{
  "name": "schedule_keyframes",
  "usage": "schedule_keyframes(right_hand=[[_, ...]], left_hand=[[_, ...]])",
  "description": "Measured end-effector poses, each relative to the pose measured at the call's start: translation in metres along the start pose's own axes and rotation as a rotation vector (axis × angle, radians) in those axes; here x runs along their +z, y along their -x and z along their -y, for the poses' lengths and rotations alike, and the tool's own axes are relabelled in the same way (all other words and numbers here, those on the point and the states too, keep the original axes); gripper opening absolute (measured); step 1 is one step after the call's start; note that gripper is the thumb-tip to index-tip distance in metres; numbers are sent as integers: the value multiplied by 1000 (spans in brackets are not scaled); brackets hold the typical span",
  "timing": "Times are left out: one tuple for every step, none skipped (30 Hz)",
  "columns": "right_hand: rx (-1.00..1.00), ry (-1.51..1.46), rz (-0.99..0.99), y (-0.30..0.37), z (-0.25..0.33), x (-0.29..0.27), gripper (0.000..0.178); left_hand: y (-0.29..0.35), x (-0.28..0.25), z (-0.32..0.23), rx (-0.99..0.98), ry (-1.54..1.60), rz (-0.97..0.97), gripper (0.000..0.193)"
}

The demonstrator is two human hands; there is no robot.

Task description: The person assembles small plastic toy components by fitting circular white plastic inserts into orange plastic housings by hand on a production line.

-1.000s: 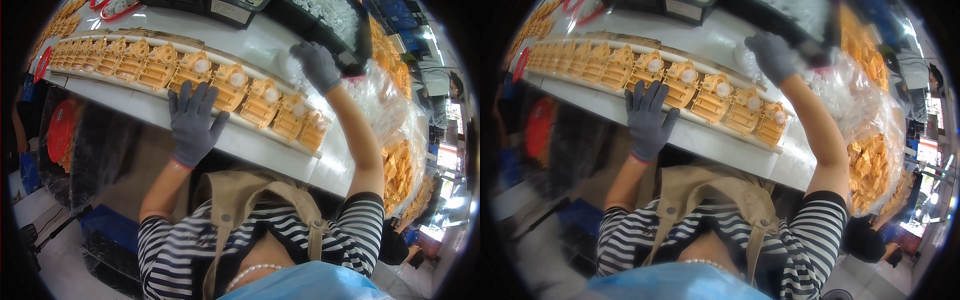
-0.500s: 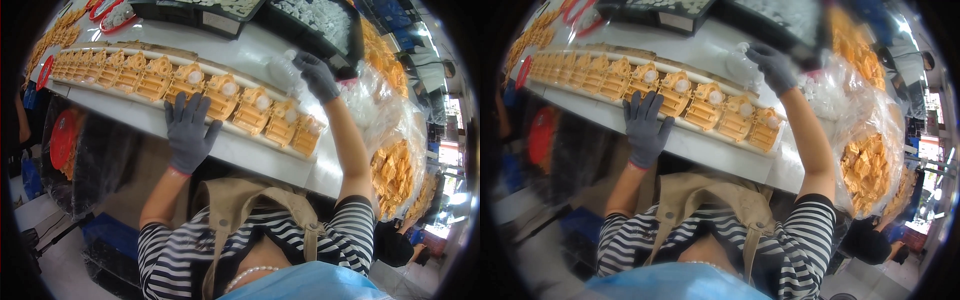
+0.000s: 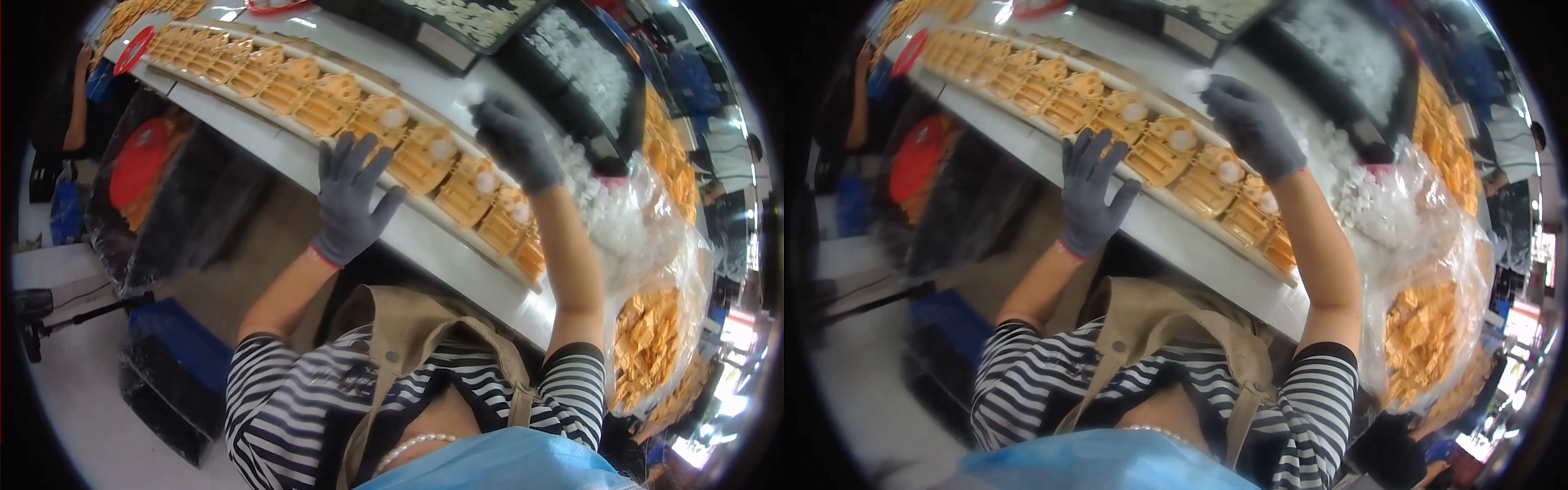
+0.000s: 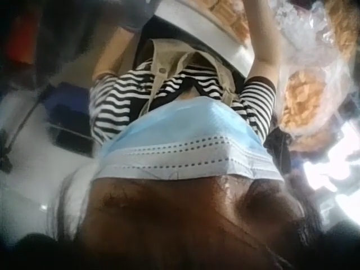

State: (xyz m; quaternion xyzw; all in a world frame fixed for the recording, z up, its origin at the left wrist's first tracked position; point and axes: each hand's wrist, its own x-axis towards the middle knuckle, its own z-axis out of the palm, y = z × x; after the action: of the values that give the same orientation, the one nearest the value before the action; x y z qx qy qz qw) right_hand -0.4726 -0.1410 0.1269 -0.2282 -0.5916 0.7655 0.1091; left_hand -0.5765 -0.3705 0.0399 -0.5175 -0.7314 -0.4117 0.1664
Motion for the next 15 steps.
schedule_keyframes(right_hand=[[-82, 128, -14, -12, -5, 18, 34], [-102, 401, -45, -24, -4, 33, 32], [-161, 513, -8, -36, -8, 45, 31], [-221, 625, 28, -48, -12, 55, 30], [-222, 622, 40, -59, -17, 67, 30], [-360, 793, -5, -69, -21, 78, 23], [-500, 963, -52, -76, -24, 85, 16], [-502, 962, -47, -84, -28, 91, 16], [-652, 1186, -89, -91, -32, 96, 14], [-803, 1409, -134, -97, -34, 99, 12], [-802, 1411, -128, -101, -36, 101, 12], [-865, 1459, -115, -104, -38, 103, 11], [-928, 1507, -101, -107, -39, 105, 9], [-926, 1510, -94, -108, -39, 108, 9], [-884, 1598, -62, -108, -37, 111, 10]], left_hand=[[0, -4, 6, -26, -98, -21, 52], [-1, -5, 13, -29, -105, -21, 52], [-4, -8, 19, -78, -188, -29, 53], [-6, -10, 25, -126, -270, -37, 55], [-6, -11, 34, -137, -324, -28, 57], [-7, -10, 39, -138, -327, -30, 57], [-8, -9, 43, -158, -328, 16, 58], [-8, -9, 46, -181, -333, 61, 59], [-8, -9, 48, -184, -335, 60, 59], [-8, -8, 48, -180, -314, 46, 60], [-7, -8, 48, -178, -293, 32, 61], [-6, -8, 49, -183, -291, 32, 61], [-6, -9, 49, -185, -284, 29, 61], [-6, -10, 50, -189, -277, 25, 61], [-6, -10, 51, -196, -276, 24, 61]])
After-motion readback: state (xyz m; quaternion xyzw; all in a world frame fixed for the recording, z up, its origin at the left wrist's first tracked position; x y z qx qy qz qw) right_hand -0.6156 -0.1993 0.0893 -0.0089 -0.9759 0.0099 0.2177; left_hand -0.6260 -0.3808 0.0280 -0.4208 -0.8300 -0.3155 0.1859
